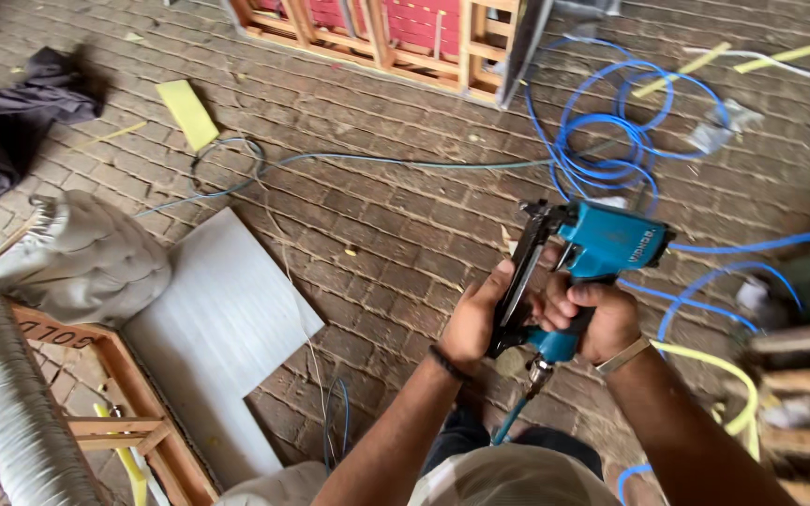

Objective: The person uses a pneumatic staple gun to attach yellow foam padding to a wooden furniture frame, then covers the foam with a gray fabric and staples it to the frame. The person adjusts the fabric and secures it along the edges.

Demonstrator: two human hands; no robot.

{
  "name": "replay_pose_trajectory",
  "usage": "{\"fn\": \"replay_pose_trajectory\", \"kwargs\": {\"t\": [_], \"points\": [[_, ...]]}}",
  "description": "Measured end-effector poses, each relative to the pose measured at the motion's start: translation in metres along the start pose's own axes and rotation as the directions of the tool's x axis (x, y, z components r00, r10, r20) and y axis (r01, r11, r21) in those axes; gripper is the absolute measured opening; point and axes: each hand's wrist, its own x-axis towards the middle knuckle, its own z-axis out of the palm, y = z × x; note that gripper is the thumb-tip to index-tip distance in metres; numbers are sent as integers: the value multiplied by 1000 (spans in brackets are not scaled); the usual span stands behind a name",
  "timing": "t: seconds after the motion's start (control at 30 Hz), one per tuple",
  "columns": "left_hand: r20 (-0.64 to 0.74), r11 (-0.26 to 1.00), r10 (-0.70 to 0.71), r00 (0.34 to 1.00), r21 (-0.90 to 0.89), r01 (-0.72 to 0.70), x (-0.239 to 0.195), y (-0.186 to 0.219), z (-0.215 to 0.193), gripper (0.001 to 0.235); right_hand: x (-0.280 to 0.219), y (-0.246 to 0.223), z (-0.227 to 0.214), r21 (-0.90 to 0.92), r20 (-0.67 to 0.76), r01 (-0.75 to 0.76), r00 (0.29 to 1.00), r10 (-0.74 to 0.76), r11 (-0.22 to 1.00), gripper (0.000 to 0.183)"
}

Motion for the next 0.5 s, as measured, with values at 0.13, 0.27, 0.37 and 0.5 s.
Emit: {"fn": "replay_pose_trajectory", "kwargs": {"t": [0.13,0.27,0.37,0.5], "points": [[-40,991,78,996,112,-73,73,63,-34,60,111,-10,-9,26,-52,3,999,-2,1000,62],[-114,987,82,990,147,-65,146,104,-74,62,215,-19,-34,27,2,-9,1000,9,1000,58],[-85,971,176,981,176,-160,221,143,-116,63,314,-28,-57,12,-2,-47,999,47,999,60],[-202,967,217,955,177,-182,325,193,-165,65,449,-57,-82,-89,15,-162,986,164,983,62]]}}
